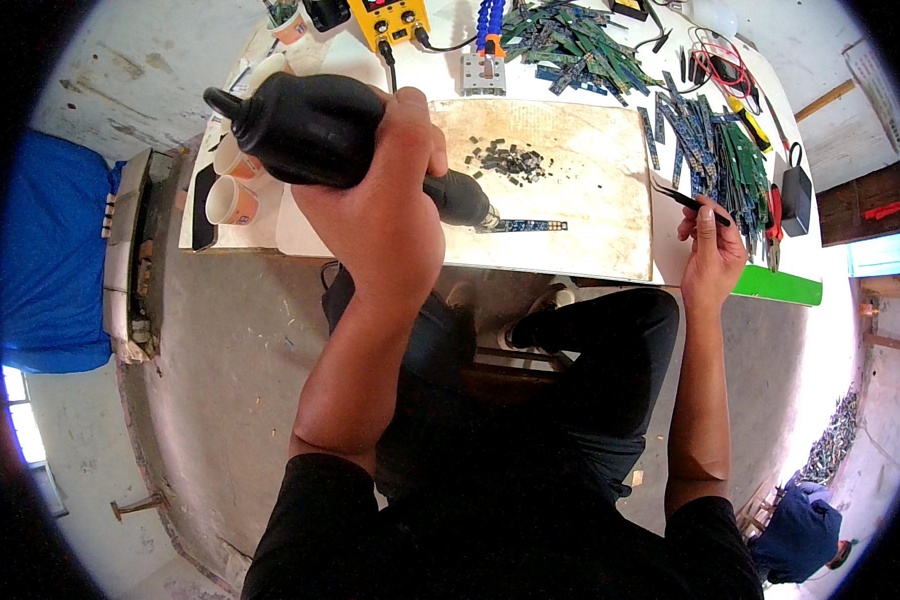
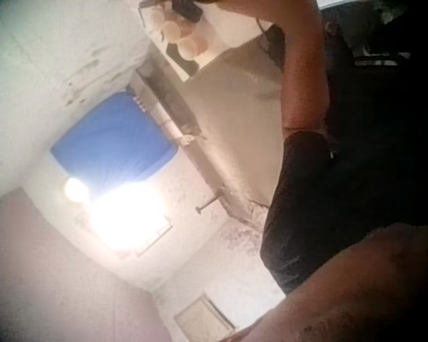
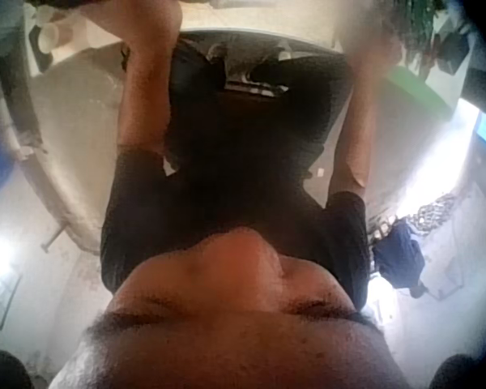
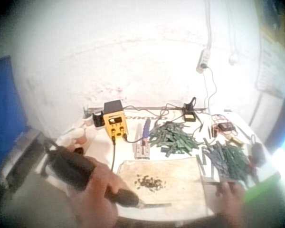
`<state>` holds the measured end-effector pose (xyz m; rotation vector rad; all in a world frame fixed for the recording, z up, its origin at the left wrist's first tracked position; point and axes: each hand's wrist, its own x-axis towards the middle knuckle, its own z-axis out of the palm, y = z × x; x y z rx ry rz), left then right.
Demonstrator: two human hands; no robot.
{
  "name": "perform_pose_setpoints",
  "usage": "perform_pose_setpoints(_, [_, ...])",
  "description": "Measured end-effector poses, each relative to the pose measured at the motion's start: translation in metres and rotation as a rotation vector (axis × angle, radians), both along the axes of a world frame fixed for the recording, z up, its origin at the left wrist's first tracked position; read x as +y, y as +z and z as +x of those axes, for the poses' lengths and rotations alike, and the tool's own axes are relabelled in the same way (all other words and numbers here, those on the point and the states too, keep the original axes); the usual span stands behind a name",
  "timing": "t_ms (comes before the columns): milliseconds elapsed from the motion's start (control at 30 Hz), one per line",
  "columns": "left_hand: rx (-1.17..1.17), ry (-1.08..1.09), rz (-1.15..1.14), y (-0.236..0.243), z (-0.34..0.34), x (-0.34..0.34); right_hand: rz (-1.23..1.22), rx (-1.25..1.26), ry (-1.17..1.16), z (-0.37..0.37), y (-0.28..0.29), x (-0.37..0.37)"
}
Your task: The person uses a rotary tool to scrape and remove small components from a green circuit board strip. They hold the board with tweezers in the left hand and the tool in the right, working over a wooden board to collect the debris. The process is repeated on different sections of the strip.
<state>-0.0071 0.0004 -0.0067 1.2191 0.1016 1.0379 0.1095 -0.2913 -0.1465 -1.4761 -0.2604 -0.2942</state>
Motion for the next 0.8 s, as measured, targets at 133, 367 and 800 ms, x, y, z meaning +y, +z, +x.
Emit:
perform_pose_setpoints(133, [0.008,-0.002,0.05,-0.0029,-0.0018,0.0055,-0.027,-0.005,-0.009,-0.0009,0.0016,0.0005])
perform_pose_setpoints(367, [0.034,-0.012,-0.024,-0.0035,0.0001,0.0009,-0.007,-0.008,0.006,-0.003,0.0056,0.004])
perform_pose_setpoints(800, [0.035,0.002,0.101,-0.0099,0.0017,-0.0042,-0.005,0.007,0.001,-0.0031,0.0055,0.0045])
